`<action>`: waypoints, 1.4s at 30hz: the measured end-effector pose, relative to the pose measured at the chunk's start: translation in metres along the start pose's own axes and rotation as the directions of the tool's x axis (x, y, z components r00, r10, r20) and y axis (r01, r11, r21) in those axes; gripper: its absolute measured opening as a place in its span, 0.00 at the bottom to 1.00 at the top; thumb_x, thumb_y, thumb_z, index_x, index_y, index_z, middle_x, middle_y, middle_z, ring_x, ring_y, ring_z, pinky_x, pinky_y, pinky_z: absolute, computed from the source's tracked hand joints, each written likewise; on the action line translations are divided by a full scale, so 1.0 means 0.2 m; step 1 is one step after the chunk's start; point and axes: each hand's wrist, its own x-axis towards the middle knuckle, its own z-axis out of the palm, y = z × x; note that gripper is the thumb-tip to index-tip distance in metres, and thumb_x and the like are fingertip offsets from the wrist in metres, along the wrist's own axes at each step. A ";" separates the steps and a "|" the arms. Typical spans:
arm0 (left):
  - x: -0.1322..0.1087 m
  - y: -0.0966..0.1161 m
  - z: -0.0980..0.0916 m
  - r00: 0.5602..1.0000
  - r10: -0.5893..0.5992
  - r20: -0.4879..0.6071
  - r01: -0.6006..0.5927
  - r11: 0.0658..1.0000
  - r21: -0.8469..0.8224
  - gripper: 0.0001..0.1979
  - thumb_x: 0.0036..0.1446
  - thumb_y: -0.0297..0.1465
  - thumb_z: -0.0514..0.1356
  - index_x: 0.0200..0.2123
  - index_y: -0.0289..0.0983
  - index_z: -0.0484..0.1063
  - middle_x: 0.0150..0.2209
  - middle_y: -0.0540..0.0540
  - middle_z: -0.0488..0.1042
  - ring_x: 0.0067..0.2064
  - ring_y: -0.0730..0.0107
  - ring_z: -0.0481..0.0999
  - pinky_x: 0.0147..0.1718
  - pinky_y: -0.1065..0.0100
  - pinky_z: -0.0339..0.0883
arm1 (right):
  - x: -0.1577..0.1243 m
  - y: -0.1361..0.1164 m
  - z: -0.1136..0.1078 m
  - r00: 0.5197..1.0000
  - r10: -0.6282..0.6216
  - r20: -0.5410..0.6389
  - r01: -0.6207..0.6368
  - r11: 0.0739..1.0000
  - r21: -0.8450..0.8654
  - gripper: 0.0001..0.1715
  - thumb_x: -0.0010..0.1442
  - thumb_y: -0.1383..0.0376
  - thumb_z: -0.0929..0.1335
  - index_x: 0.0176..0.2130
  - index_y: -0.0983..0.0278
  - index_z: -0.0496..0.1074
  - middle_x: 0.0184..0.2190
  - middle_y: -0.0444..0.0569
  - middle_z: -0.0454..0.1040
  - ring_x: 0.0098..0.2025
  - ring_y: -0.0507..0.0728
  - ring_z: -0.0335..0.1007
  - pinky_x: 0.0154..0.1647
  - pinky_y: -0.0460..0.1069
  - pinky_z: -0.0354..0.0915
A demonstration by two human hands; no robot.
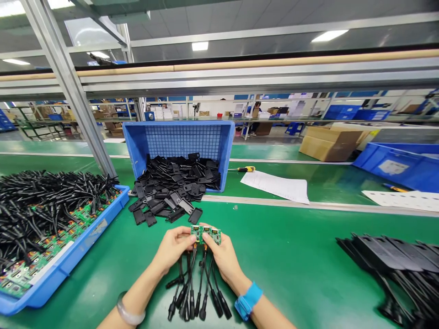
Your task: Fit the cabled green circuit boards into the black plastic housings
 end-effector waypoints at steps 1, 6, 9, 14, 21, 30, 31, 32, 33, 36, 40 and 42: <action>0.00 -0.01 0.02 0.999 -0.024 0.033 0.026 0.998 -0.062 0.22 0.44 0.42 0.67 0.39 0.32 0.74 0.34 0.41 0.77 0.33 0.65 0.75 0.35 0.67 0.68 | 0.00 0.00 0.00 1.000 -0.020 -0.003 0.020 0.999 -0.028 0.24 0.52 0.52 0.72 0.42 0.66 0.75 0.37 0.51 0.77 0.41 0.61 0.71 0.47 0.54 0.65; 0.00 -0.07 0.09 0.999 0.029 -0.045 -0.030 0.999 -0.037 0.16 0.42 0.36 0.68 0.33 0.31 0.76 0.27 0.44 0.76 0.28 0.68 0.73 0.29 0.71 0.65 | -0.02 -0.01 0.03 0.993 -0.094 -0.066 0.079 0.977 -0.196 0.17 0.53 0.54 0.71 0.34 0.66 0.77 0.32 0.51 0.77 0.35 0.60 0.70 0.39 0.52 0.66; 0.00 -0.09 0.10 0.991 0.059 -0.116 -0.054 0.997 0.052 0.13 0.44 0.36 0.66 0.31 0.32 0.76 0.26 0.45 0.76 0.27 0.67 0.73 0.28 0.70 0.65 | -0.03 0.00 0.04 0.981 -0.139 -0.134 0.097 0.956 -0.275 0.15 0.54 0.56 0.69 0.29 0.66 0.75 0.26 0.49 0.75 0.28 0.57 0.67 0.30 0.49 0.63; -0.01 -0.10 0.15 0.969 0.150 -0.197 -0.098 0.962 0.253 0.10 0.48 0.36 0.62 0.24 0.34 0.73 0.22 0.47 0.73 0.27 0.66 0.73 0.27 0.71 0.64 | -0.02 0.03 0.05 0.961 -0.193 -0.201 0.124 0.942 -0.311 0.15 0.54 0.57 0.68 0.30 0.66 0.76 0.27 0.49 0.76 0.29 0.57 0.68 0.32 0.49 0.63; 0.07 0.02 0.18 0.978 0.210 0.016 -0.173 0.758 0.629 0.10 0.55 0.34 0.55 0.28 0.35 0.72 0.28 0.47 0.75 0.29 0.68 0.73 0.30 0.71 0.63 | 0.05 0.04 0.01 0.959 0.016 -0.283 0.008 0.996 0.084 0.17 0.45 0.55 0.73 0.29 0.66 0.75 0.25 0.46 0.74 0.26 0.53 0.66 0.28 0.47 0.63; 0.11 0.14 -0.03 0.986 0.027 0.165 -0.157 0.491 0.857 0.24 0.44 0.35 0.66 0.46 0.33 0.69 0.41 0.39 0.69 0.46 0.52 0.68 0.45 0.59 0.62 | 0.07 -0.01 -0.07 0.934 0.282 -0.219 -0.203 0.924 0.324 0.23 0.31 0.61 0.78 0.27 0.68 0.72 0.24 0.47 0.74 0.22 0.52 0.67 0.21 0.45 0.64; 0.11 0.12 -0.04 0.989 0.015 0.145 -0.135 0.471 0.872 0.26 0.40 0.36 0.69 0.44 0.33 0.70 0.41 0.38 0.68 0.47 0.49 0.67 0.45 0.57 0.61 | 0.07 -0.02 -0.08 0.927 0.297 -0.230 -0.214 0.920 0.327 0.22 0.31 0.61 0.78 0.27 0.68 0.71 0.24 0.47 0.74 0.22 0.52 0.67 0.21 0.45 0.64; 0.12 0.10 -0.04 0.991 0.007 0.134 -0.123 0.457 0.881 0.27 0.36 0.37 0.70 0.41 0.33 0.70 0.41 0.38 0.67 0.47 0.48 0.66 0.44 0.57 0.62 | 0.07 -0.02 -0.08 0.920 0.310 -0.239 -0.225 0.918 0.327 0.22 0.30 0.62 0.78 0.26 0.68 0.71 0.24 0.47 0.74 0.23 0.52 0.67 0.20 0.45 0.64; 0.12 0.08 -0.04 0.991 0.007 0.133 -0.122 0.451 0.884 0.28 0.34 0.37 0.71 0.39 0.33 0.69 0.41 0.39 0.66 0.47 0.48 0.65 0.44 0.58 0.62 | 0.07 -0.02 -0.09 0.915 0.322 -0.244 -0.235 0.916 0.325 0.21 0.30 0.63 0.77 0.26 0.68 0.70 0.23 0.47 0.74 0.23 0.52 0.68 0.19 0.45 0.64; 0.14 0.03 -0.05 0.987 0.026 0.157 -0.147 0.532 0.834 0.29 0.30 0.36 0.72 0.36 0.36 0.63 0.37 0.45 0.66 0.42 0.56 0.67 0.39 0.62 0.63 | 0.07 -0.03 -0.09 0.908 0.344 -0.241 -0.261 0.912 0.316 0.21 0.32 0.63 0.77 0.27 0.67 0.71 0.23 0.46 0.74 0.23 0.52 0.68 0.18 0.44 0.63; 0.16 -0.02 -0.05 0.989 0.006 0.148 -0.065 0.914 0.399 0.31 0.35 0.34 0.71 0.41 0.39 0.58 0.33 0.52 0.67 0.30 0.69 0.71 0.30 0.68 0.64 | 0.06 -0.05 -0.08 0.917 0.347 -0.197 -0.276 0.908 0.316 0.24 0.34 0.59 0.78 0.31 0.68 0.73 0.27 0.49 0.76 0.26 0.54 0.71 0.21 0.45 0.66; 0.16 -0.04 -0.03 0.990 -0.031 0.141 0.019 0.996 0.084 0.34 0.34 0.35 0.72 0.44 0.38 0.58 0.35 0.50 0.70 0.31 0.68 0.74 0.32 0.67 0.67 | 0.06 -0.04 -0.07 0.931 0.332 -0.153 -0.268 0.905 0.330 0.26 0.34 0.58 0.79 0.32 0.69 0.74 0.28 0.51 0.77 0.27 0.55 0.72 0.24 0.46 0.67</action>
